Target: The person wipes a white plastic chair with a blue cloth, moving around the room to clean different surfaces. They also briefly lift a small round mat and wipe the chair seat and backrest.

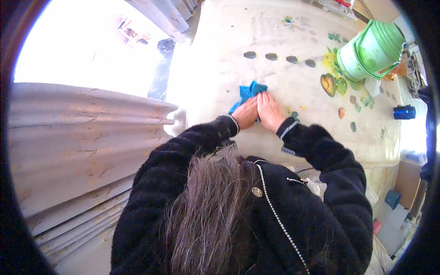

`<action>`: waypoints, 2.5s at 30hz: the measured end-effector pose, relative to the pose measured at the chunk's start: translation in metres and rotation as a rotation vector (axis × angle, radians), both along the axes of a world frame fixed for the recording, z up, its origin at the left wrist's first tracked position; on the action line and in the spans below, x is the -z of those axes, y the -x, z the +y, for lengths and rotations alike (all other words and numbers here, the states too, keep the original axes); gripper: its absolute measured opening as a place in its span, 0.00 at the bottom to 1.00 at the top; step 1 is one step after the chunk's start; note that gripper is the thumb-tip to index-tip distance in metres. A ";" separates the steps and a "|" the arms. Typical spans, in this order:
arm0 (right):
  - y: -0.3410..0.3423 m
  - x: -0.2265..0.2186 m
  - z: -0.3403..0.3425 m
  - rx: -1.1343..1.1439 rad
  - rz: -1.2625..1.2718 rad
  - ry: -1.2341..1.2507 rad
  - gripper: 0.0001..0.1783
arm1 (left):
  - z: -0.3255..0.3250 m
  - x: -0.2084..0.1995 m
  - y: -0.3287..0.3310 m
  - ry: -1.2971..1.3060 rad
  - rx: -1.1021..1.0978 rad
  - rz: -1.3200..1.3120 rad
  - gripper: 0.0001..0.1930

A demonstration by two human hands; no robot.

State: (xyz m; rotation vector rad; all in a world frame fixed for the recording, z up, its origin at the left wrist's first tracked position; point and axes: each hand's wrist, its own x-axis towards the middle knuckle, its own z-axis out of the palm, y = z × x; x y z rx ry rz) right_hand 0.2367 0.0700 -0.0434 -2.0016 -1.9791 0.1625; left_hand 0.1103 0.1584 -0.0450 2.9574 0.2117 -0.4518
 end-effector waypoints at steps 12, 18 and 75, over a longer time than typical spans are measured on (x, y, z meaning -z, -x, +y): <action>-0.037 0.006 -0.054 0.084 0.122 0.016 0.28 | -0.021 -0.007 -0.055 0.148 0.297 -0.125 0.26; -0.103 0.024 -0.011 0.098 0.178 -0.089 0.35 | 0.023 0.008 -0.122 0.198 0.126 -0.163 0.25; -0.439 0.120 0.303 0.234 0.130 0.211 0.25 | 0.301 0.134 -0.459 -0.109 0.127 -0.177 0.25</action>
